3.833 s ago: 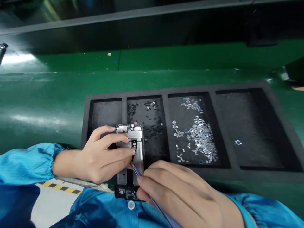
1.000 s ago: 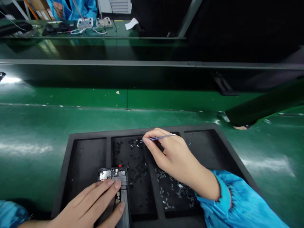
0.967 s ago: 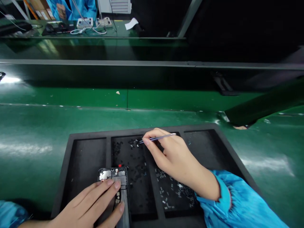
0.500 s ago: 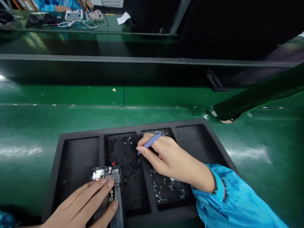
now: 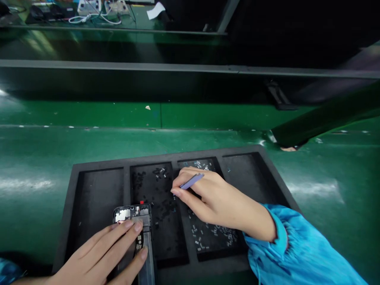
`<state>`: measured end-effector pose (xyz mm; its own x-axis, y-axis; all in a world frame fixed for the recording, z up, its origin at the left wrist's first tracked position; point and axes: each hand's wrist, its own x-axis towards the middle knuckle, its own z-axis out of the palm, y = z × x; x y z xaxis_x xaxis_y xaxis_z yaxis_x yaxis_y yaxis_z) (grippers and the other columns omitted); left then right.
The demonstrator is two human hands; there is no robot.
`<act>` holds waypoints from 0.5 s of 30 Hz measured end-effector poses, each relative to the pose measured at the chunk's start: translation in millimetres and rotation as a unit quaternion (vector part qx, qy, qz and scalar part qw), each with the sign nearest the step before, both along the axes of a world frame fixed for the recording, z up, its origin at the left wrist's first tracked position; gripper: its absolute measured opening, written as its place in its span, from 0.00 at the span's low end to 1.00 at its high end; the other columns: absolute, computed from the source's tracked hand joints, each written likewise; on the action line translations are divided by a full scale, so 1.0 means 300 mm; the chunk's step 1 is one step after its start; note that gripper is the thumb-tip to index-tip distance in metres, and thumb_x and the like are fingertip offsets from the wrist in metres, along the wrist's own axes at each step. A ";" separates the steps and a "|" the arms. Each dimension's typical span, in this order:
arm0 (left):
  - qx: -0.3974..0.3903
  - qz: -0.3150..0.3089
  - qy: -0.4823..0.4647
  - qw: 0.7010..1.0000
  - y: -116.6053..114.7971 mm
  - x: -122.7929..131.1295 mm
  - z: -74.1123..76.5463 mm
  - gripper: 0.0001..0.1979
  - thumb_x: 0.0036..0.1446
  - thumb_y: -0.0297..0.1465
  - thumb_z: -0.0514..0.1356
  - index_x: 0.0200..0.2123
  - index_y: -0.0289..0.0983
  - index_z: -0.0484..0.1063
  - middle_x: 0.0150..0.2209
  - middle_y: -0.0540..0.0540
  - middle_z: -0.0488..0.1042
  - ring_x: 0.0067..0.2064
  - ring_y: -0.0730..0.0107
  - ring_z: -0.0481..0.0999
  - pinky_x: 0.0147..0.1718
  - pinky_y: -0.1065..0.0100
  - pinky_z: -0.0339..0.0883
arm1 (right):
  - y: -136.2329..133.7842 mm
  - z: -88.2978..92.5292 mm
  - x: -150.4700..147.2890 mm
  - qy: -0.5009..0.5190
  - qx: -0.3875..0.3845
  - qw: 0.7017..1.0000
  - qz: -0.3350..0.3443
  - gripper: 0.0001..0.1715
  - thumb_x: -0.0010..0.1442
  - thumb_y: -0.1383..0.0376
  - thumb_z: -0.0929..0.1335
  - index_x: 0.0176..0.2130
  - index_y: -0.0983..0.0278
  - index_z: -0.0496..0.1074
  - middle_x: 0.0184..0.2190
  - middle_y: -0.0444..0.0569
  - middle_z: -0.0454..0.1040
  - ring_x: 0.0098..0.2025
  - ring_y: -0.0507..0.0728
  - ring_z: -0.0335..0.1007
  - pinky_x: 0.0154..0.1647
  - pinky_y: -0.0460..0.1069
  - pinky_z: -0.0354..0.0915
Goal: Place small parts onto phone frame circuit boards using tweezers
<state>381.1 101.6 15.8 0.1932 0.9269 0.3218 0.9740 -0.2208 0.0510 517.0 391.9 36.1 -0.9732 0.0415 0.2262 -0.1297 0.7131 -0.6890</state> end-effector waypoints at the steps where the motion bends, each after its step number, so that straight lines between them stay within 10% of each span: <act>1: 0.001 0.001 0.000 1.000 0.001 0.000 0.002 0.18 0.69 0.32 0.61 0.61 0.38 0.69 0.62 0.38 0.72 0.65 0.56 0.71 0.66 0.59 0.64 | 0.000 0.000 0.000 0.002 0.000 1.000 0.001 0.03 0.72 0.69 0.66 0.42 0.62 0.70 0.34 0.45 0.76 0.35 0.53 0.71 0.37 0.49 0.68; 15: 0.008 0.004 -0.018 1.000 0.013 0.007 0.007 0.16 0.68 0.31 0.61 0.57 0.38 0.72 0.59 0.37 0.75 0.63 0.54 0.72 0.60 0.59 0.71 | -0.001 0.008 -0.014 0.014 0.007 1.000 0.005 0.04 0.70 0.69 0.67 0.41 0.62 0.74 0.31 0.46 0.76 0.31 0.54 0.70 0.34 0.52 0.69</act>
